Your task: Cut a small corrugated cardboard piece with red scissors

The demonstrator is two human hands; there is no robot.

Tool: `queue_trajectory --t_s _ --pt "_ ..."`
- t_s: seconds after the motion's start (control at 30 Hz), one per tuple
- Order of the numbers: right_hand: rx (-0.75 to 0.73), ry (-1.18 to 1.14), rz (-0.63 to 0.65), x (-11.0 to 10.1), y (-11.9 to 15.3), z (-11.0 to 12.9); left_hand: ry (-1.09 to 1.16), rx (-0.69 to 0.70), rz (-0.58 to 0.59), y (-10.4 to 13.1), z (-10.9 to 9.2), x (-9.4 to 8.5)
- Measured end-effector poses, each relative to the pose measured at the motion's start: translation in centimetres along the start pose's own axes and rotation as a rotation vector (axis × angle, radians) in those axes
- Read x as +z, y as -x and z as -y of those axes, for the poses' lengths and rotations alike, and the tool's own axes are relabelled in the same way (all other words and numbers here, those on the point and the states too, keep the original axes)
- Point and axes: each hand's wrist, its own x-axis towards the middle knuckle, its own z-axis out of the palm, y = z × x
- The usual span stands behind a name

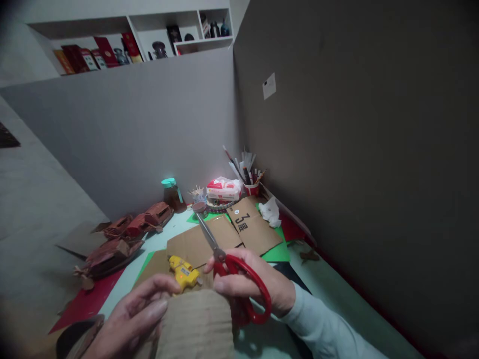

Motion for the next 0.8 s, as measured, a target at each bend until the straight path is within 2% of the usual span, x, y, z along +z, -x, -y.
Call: queue_trajectory --t_s 0.13,0.27,0.33,0.43,0.53,0.6,0.7,0.8 --pt "-0.02 -0.015 0.038 0.3 0.1 0.4 0.016 0.044 -0.029 -0.7 -0.8 0.1" --pt "0.037 -0.019 0.086 1.1 0.1 0.2 0.083 0.087 -0.067 -1.3 -0.9 -0.2" --pt "0.039 0.0 0.064 1.6 0.0 -0.2 0.154 0.088 -0.081 -1.3 -0.8 -0.5" --pt "-0.036 0.055 -0.09 2.5 0.0 -0.8 0.324 0.043 -0.116 -1.0 -0.7 -1.1" --pt "-0.118 0.095 -0.274 3.4 -0.2 -1.1 0.679 -0.038 -0.164 -0.6 -0.7 -1.5" --pt "-0.149 0.113 -0.39 3.7 -0.3 -1.2 0.844 -0.046 -0.21 -0.6 -0.7 -1.1" --pt "-0.155 0.141 -0.524 3.8 -0.5 -1.2 0.838 -0.031 -0.224 -0.7 -0.1 0.1" --pt "-0.147 0.154 -0.58 3.8 -0.6 -1.1 0.691 -0.023 -0.238 -0.6 0.9 1.4"
